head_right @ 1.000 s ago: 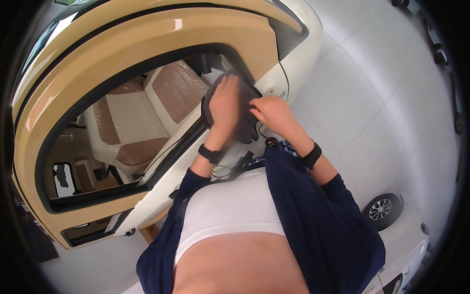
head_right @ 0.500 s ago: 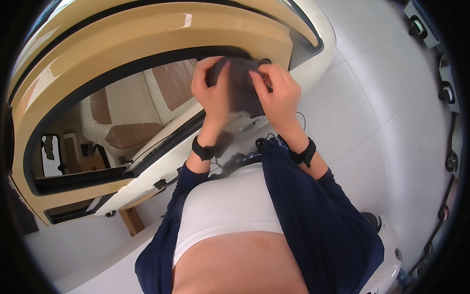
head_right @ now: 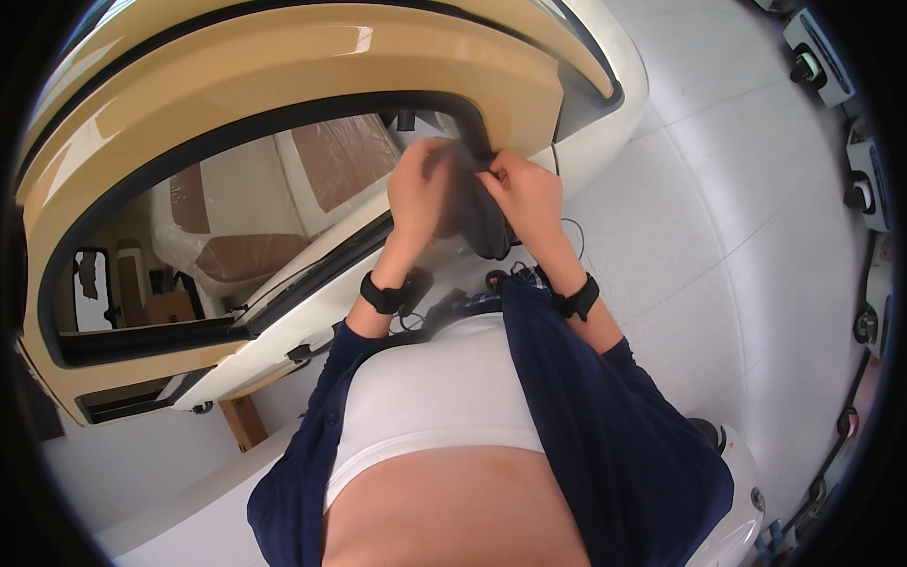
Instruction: The person cleans a small vehicle by wiping down the rear panel, window frame, front hood, and side door with a cloth.
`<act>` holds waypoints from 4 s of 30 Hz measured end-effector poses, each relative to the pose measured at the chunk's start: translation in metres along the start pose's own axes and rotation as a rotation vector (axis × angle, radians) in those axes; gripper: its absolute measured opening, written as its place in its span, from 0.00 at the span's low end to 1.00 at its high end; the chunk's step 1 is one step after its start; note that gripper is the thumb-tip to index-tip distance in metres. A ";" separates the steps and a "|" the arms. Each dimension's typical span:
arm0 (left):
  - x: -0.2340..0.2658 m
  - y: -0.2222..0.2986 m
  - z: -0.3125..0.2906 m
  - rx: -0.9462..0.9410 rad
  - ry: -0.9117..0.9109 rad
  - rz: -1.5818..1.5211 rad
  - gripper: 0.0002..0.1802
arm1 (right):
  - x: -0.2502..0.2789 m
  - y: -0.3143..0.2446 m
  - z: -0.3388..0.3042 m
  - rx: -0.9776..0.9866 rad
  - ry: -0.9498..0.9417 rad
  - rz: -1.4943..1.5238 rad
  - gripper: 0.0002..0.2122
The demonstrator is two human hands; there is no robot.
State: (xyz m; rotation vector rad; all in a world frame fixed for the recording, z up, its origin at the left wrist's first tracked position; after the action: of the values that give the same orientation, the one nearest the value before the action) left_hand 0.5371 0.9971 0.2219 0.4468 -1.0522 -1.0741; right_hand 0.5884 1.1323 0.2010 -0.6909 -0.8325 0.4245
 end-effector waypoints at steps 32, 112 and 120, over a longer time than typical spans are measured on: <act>-0.005 0.015 0.007 -0.143 0.064 0.107 0.05 | -0.010 -0.014 -0.005 0.093 0.213 0.154 0.05; 0.200 -0.133 -0.326 0.552 -0.029 0.209 0.21 | -0.139 -0.130 -0.183 0.289 -0.693 0.183 0.07; 0.266 -0.124 -0.376 0.721 0.334 0.310 0.10 | -0.152 -0.200 -0.231 0.637 -0.597 0.316 0.08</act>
State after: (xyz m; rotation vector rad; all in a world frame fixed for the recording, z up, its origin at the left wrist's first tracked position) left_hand 0.8235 0.6428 0.0796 0.9668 -1.1388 -0.2995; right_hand 0.6932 0.8108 0.1514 -0.0829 -1.0697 1.1594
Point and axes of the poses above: each hand's wrist, its own z-axis towards the middle knuckle, its own x-axis out of the back of the hand, y = z × x, the point moved 2 cm from there along z, towards the middle knuckle, and after that the axes turned 7 degrees about y, right-handed, at the moved point
